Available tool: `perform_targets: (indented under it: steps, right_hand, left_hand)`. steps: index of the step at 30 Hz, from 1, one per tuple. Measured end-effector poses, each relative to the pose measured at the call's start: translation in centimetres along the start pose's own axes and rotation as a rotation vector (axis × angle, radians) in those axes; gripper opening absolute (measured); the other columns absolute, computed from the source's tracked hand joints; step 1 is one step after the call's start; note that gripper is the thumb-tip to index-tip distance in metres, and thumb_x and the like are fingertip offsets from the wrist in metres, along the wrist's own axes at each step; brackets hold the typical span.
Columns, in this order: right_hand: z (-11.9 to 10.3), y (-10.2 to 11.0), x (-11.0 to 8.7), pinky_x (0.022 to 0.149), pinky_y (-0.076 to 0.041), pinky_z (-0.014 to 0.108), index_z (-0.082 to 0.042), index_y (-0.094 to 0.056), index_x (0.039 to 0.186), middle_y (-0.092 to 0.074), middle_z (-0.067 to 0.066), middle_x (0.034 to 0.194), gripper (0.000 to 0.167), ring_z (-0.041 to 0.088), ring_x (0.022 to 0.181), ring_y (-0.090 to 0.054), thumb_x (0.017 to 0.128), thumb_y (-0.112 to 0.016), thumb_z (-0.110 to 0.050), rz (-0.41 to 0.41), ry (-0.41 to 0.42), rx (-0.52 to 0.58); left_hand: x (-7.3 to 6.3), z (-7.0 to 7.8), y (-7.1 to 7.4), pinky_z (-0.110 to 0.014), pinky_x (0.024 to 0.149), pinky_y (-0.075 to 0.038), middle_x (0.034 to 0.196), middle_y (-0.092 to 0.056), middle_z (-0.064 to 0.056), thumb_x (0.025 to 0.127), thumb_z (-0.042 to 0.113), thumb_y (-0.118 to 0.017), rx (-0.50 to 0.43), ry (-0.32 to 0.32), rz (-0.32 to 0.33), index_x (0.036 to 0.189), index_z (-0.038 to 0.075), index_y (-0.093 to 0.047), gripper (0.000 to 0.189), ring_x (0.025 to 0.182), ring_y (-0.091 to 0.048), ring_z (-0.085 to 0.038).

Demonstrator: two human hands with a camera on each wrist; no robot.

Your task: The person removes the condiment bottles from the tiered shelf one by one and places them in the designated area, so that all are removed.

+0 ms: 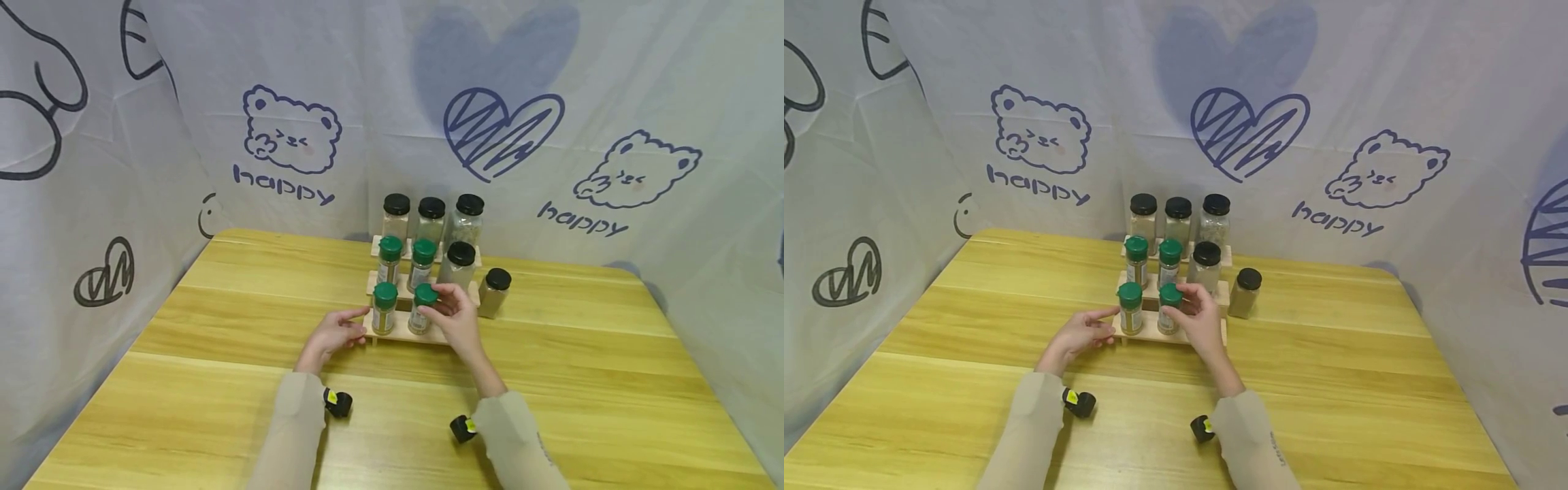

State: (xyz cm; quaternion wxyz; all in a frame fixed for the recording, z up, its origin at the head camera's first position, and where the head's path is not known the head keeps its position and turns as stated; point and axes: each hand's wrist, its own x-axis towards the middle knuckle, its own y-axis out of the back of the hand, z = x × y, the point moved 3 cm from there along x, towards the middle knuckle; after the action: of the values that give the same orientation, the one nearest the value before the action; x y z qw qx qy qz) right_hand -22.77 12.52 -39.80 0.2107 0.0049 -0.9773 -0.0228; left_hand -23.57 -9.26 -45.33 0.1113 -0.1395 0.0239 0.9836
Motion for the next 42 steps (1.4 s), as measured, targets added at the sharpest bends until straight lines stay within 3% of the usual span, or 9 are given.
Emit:
perform_targets:
  steps: [10,17,22,23,28,35,39,42]
  right_hand:
    - [-0.3,0.2,-0.1,0.07,-0.048,0.021,0.018,-0.052,0.098,-0.056,0.032,0.099,0.033,0.012,0.081,-0.058,0.068,-0.066,0.017,0.067,0.023,0.014]
    - [-0.6,1.1,-0.6,0.071,-0.048,0.021,0.014,-0.055,0.097,-0.058,0.026,0.101,0.032,0.012,0.082,-0.059,0.068,-0.07,0.011,0.096,0.022,0.032]
    - [-0.6,2.0,-0.9,0.07,-0.049,0.022,0.01,-0.057,0.096,-0.063,0.013,0.099,0.031,0.013,0.081,-0.06,0.069,-0.071,0.008,0.107,0.072,0.058]
    - [0.4,2.3,-0.8,0.07,-0.049,0.022,0.007,-0.058,0.097,-0.063,0.011,0.1,0.032,0.014,0.082,-0.06,0.069,-0.072,0.004,0.098,0.102,0.092]
    - [1.2,3.8,-1.2,0.07,-0.048,0.021,0.004,-0.059,0.1,-0.062,0.011,0.102,0.035,0.014,0.083,-0.059,0.069,-0.074,0.002,0.102,0.175,0.098]
    - [-1.4,4.9,-1.9,0.069,-0.047,0.018,0.015,-0.054,0.1,-0.063,0.008,0.101,0.034,0.012,0.081,-0.059,0.07,-0.068,0.012,0.117,0.173,0.059]
    - [2.1,6.8,-1.6,0.069,-0.048,0.02,0.006,-0.058,0.104,-0.062,0.014,0.103,0.036,0.015,0.083,-0.06,0.071,-0.072,0.004,0.093,0.255,0.068]
    - [5.6,8.5,-1.3,0.071,-0.049,0.024,0.004,-0.058,0.108,-0.06,0.017,0.106,0.04,0.021,0.086,-0.06,0.07,-0.071,0.007,0.099,0.266,0.077]
  left_hand:
    - [0.1,0.0,-0.2,-0.021,0.054,-0.041,0.081,-0.061,-0.011,0.084,-0.006,-0.054,-0.004,0.004,-0.015,0.128,-0.001,-0.047,0.044,0.062,-0.057,-0.012]
    - [0.2,0.0,-0.2,-0.021,0.055,-0.041,0.082,-0.061,-0.011,0.084,-0.007,-0.054,-0.005,0.008,-0.02,0.128,0.0,-0.046,0.045,0.062,-0.056,-0.013]
    - [0.2,-0.1,-0.1,-0.02,0.054,-0.04,0.082,-0.061,-0.01,0.085,-0.006,-0.053,0.004,0.004,-0.017,0.129,0.0,-0.046,0.045,0.062,-0.056,-0.012]
    - [0.2,-0.1,-0.1,-0.02,0.054,-0.04,0.082,-0.061,-0.01,0.085,-0.006,-0.053,0.003,0.005,-0.016,0.129,0.0,-0.046,0.045,0.062,-0.056,-0.012]
    - [0.2,-0.1,-0.1,-0.021,0.055,-0.04,0.085,-0.061,-0.012,0.085,-0.006,-0.054,0.001,0.006,-0.015,0.128,0.0,-0.047,0.045,0.063,-0.056,-0.013]
    - [0.4,-0.1,0.0,-0.02,0.054,-0.04,0.084,-0.061,-0.012,0.084,-0.006,-0.054,-0.009,0.002,-0.018,0.128,-0.001,-0.046,0.045,0.062,-0.056,-0.013]
    - [0.4,-0.2,0.0,-0.02,0.054,-0.04,0.083,-0.061,-0.011,0.084,-0.006,-0.054,-0.009,-0.004,-0.023,0.128,-0.001,-0.046,0.045,0.062,-0.056,-0.012]
    - [0.3,-0.2,-0.1,-0.02,0.054,-0.04,0.082,-0.061,-0.01,0.085,-0.006,-0.053,-0.006,-0.006,-0.024,0.128,-0.001,-0.046,0.045,0.061,-0.056,-0.011]
